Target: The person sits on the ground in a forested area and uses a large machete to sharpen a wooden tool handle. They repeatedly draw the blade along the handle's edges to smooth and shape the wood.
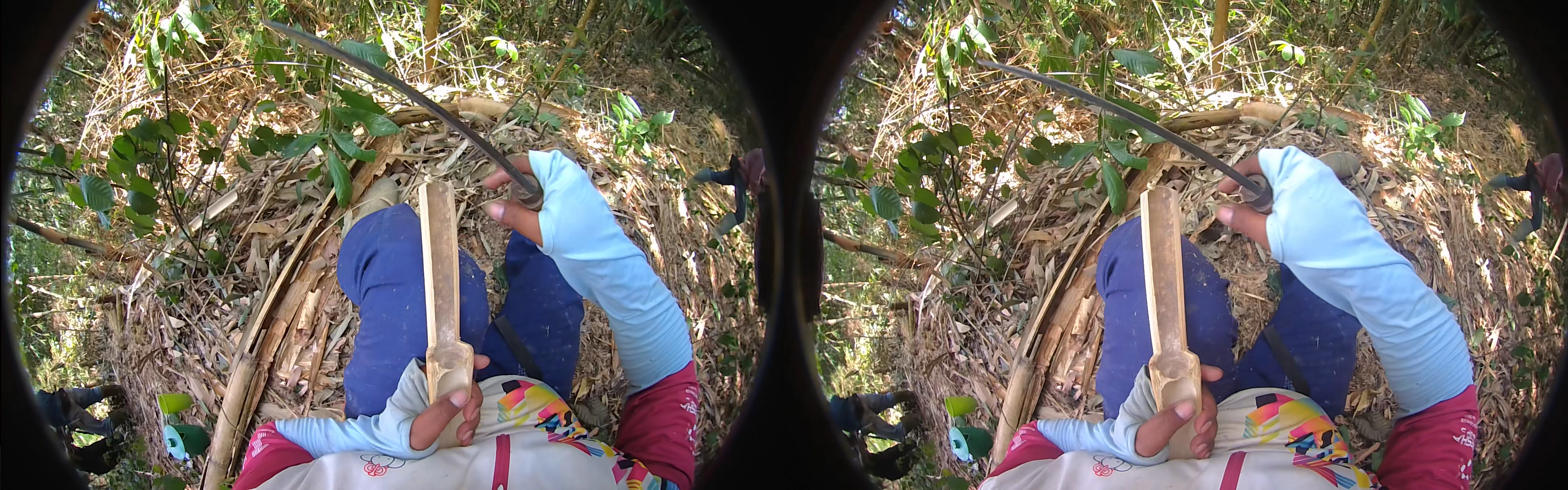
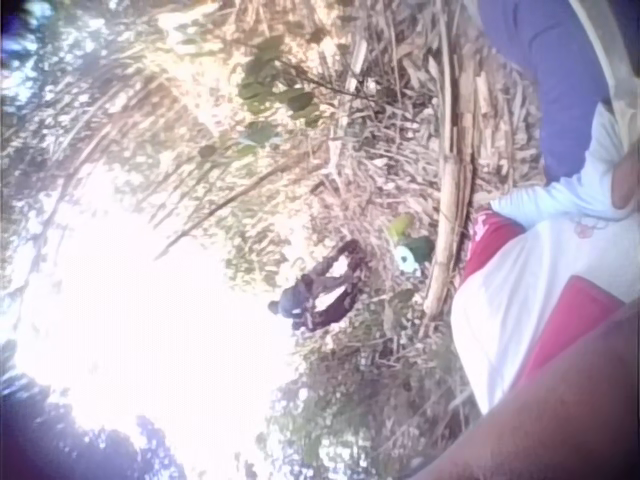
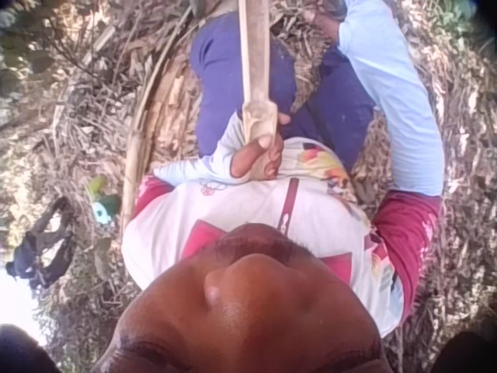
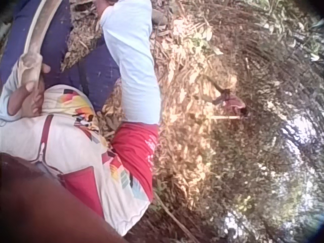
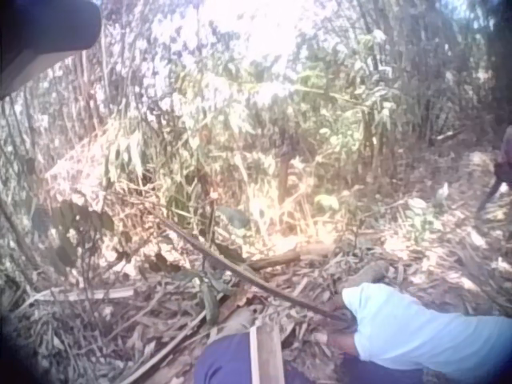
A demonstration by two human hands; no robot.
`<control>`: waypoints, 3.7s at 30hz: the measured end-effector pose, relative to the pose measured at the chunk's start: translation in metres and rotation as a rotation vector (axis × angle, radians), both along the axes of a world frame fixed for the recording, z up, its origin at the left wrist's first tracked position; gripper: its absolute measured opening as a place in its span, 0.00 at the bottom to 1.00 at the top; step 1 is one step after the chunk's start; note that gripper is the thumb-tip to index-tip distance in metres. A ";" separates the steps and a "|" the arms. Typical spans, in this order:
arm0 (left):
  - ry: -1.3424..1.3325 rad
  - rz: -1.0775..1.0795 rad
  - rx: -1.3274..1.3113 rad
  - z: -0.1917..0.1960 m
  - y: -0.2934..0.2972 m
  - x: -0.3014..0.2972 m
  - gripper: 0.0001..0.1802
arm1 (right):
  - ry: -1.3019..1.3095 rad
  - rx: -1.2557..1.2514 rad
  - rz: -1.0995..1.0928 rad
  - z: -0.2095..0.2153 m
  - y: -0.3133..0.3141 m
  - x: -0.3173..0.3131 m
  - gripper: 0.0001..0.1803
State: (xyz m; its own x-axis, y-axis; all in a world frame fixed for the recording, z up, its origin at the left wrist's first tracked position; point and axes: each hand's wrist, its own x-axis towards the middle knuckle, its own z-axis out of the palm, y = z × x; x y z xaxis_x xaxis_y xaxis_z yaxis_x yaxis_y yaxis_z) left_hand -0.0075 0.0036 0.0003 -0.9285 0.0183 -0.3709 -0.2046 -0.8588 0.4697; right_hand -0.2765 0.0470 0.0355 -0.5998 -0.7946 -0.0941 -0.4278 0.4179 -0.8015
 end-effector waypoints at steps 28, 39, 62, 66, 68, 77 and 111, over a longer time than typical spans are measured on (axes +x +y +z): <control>0.112 -0.008 0.031 -0.005 -0.007 0.005 0.28 | 0.060 -0.030 -0.143 -0.032 -0.001 -0.004 0.15; 0.108 0.020 -0.010 -0.005 0.000 0.003 0.36 | 0.397 -0.098 0.048 -0.028 0.085 0.044 0.17; 0.079 -0.025 0.005 -0.009 -0.001 0.011 0.33 | 0.383 0.343 0.420 0.001 0.075 0.062 0.13; 0.125 -0.001 0.024 -0.011 0.000 0.011 0.33 | 0.376 0.342 0.421 0.001 0.069 0.061 0.13; 0.124 0.003 0.023 -0.010 0.000 0.011 0.33 | 0.375 0.339 0.427 0.001 0.067 0.061 0.13; 0.122 0.004 -0.002 -0.002 -0.003 0.007 0.34 | 0.403 0.469 0.443 0.001 0.054 0.057 0.12; 0.070 0.008 0.021 -0.004 -0.001 0.008 0.36 | 0.527 0.495 0.265 0.002 0.019 0.023 0.15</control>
State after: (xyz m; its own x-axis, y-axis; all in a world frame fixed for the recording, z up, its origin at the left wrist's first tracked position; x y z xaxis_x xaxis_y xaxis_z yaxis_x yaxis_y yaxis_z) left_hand 0.0010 0.0026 -0.0040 -0.9522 0.0181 -0.3048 -0.1651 -0.8702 0.4642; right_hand -0.2533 0.0664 0.0371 -0.4592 -0.8577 -0.2313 -0.8372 0.5049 -0.2101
